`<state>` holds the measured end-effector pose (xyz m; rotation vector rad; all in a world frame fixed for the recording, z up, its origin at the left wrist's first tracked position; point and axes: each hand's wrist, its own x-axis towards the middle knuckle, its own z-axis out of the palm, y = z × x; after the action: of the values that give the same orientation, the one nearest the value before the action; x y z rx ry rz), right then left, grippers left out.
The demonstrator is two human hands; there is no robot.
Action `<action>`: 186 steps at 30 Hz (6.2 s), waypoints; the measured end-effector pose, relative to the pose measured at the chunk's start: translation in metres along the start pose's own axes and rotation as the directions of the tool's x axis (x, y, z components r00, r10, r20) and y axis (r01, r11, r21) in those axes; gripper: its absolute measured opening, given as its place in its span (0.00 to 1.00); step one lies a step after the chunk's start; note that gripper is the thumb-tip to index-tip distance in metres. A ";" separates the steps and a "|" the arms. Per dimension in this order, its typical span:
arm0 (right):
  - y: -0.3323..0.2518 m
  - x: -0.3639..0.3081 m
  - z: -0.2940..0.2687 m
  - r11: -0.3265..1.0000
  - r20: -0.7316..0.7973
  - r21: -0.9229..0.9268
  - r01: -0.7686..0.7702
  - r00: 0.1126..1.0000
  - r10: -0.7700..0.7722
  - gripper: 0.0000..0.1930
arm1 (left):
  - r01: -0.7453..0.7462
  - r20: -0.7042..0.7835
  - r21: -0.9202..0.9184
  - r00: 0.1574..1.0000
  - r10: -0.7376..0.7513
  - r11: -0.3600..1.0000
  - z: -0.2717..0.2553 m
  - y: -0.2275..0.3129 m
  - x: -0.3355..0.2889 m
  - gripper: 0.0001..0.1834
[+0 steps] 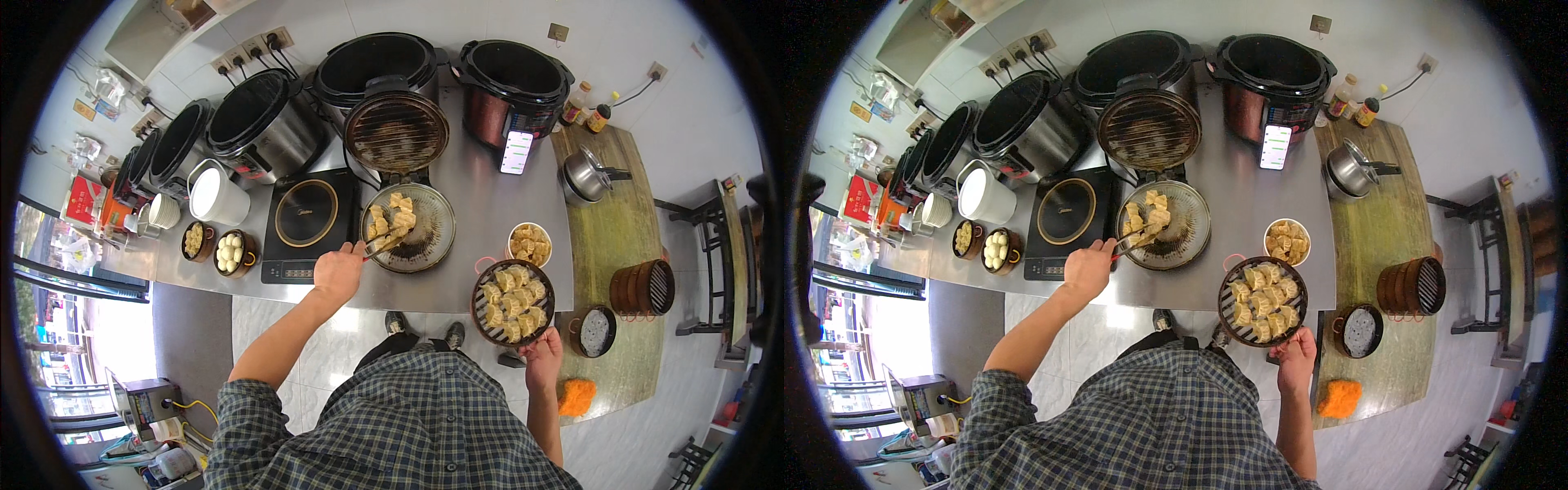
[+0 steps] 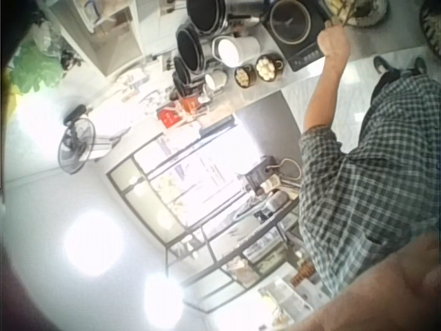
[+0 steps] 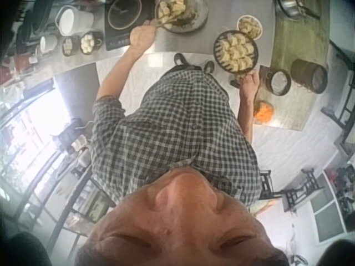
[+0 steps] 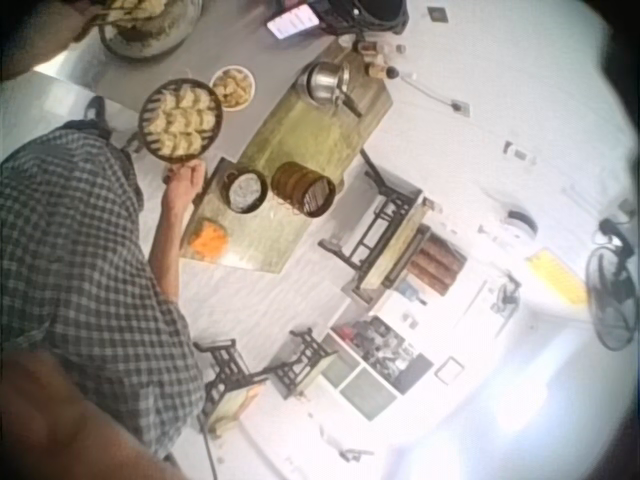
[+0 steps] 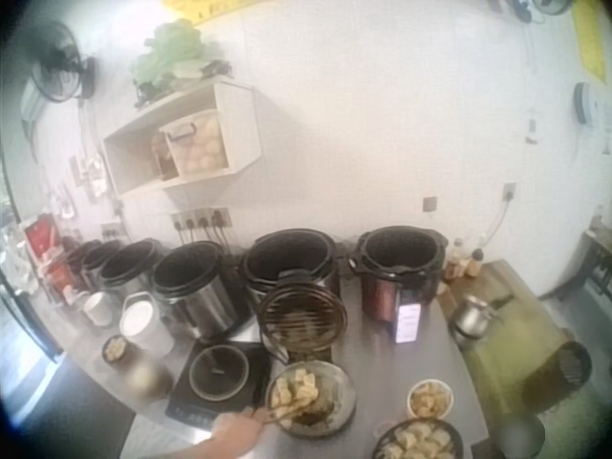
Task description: The person uses tongs to transfer cooked dumplings from a metal tray into a paper cup. They then move a bamboo steamer basket and continue transferring dumplings from the tray into the steamer basket.
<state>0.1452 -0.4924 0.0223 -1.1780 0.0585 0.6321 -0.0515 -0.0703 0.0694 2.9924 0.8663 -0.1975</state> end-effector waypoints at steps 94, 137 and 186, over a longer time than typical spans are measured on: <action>0.000 0.013 0.055 0.997 0.081 -0.018 -0.076 0.994 0.077 0.08 | 0.135 0.227 -0.233 0.970 -0.081 0.963 0.011 0.020 -0.008 0.19; 0.009 0.012 0.056 0.995 0.123 -0.069 -0.077 0.989 0.085 0.08 | 0.194 0.267 -0.410 0.960 -0.086 0.891 0.031 -0.044 -0.025 0.15; 0.001 0.020 0.072 0.993 0.127 -0.101 -0.068 0.989 0.080 0.07 | 0.083 0.099 -0.090 0.992 -0.074 0.993 -0.001 -0.001 -0.039 0.18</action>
<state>0.1414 -0.4204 0.0433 -1.2290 -0.0404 0.7841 -0.0841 -0.0904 0.0752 2.8392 0.9553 -0.2905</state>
